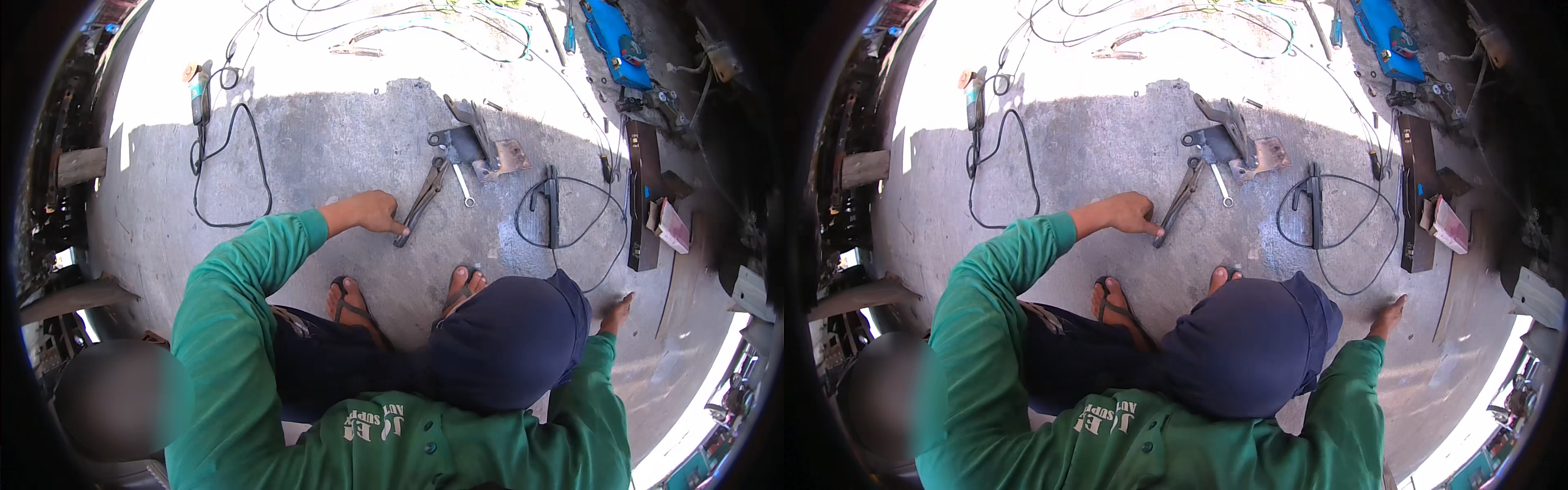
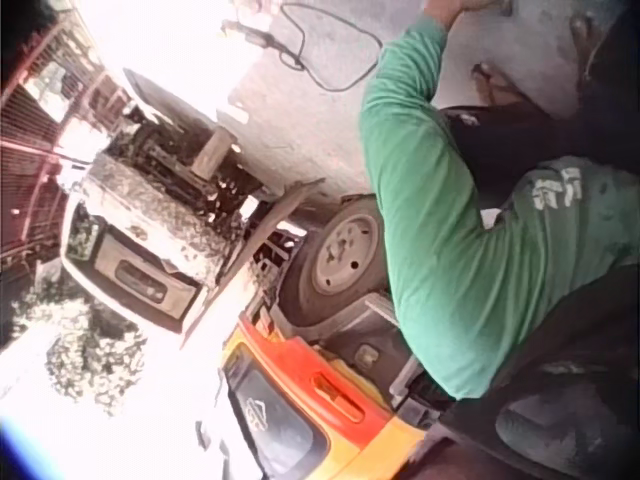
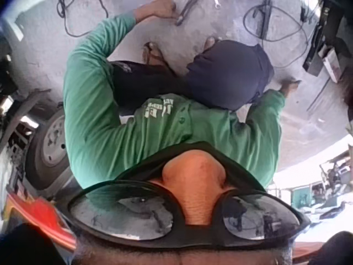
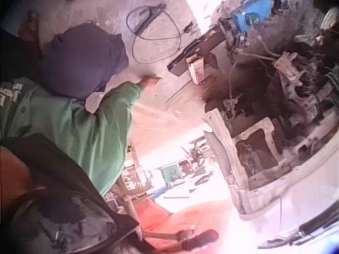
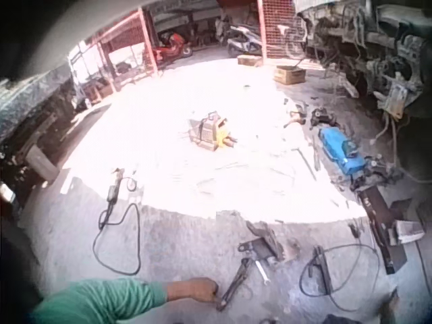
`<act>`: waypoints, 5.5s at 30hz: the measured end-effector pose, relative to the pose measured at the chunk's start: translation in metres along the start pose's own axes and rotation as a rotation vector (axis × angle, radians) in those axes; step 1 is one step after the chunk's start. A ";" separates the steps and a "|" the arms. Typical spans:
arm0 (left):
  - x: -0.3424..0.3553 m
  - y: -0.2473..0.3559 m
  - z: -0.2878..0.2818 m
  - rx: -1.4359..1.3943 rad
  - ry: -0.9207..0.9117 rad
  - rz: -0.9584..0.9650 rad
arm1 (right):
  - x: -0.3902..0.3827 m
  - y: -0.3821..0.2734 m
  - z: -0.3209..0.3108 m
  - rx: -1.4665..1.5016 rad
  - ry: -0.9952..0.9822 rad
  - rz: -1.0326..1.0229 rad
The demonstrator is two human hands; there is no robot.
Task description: The person sits on the floor and uses a wrench to tighten a bolt on a metal bracket. They then use a welding torch to weld the bracket to a metal plate, creating bright sparks. The person repositions the bracket and continues welding different sections.
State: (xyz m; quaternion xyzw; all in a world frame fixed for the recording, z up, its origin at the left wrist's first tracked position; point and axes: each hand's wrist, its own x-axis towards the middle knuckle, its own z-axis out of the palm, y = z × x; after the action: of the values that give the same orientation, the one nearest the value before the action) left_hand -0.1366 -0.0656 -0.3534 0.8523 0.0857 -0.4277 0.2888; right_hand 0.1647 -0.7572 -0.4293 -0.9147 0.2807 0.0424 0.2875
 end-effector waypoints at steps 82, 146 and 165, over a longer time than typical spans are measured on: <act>-0.250 -0.117 -0.152 -0.118 0.980 0.339 | -0.361 -0.275 0.216 -0.678 -0.705 -1.193; -0.155 -0.109 0.122 -0.224 0.870 -0.443 | -0.433 -0.367 0.177 -0.169 -0.926 -1.332; -0.163 -0.135 0.101 -0.359 0.631 -0.086 | -0.430 -0.347 0.234 -0.359 -0.856 -1.521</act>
State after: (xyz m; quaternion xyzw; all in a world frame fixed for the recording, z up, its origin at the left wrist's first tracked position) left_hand -0.3592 0.0044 -0.3305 0.8737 0.2802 -0.1335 0.3746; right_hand 0.0105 -0.1830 -0.3462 -0.7906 -0.5447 0.2217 0.1703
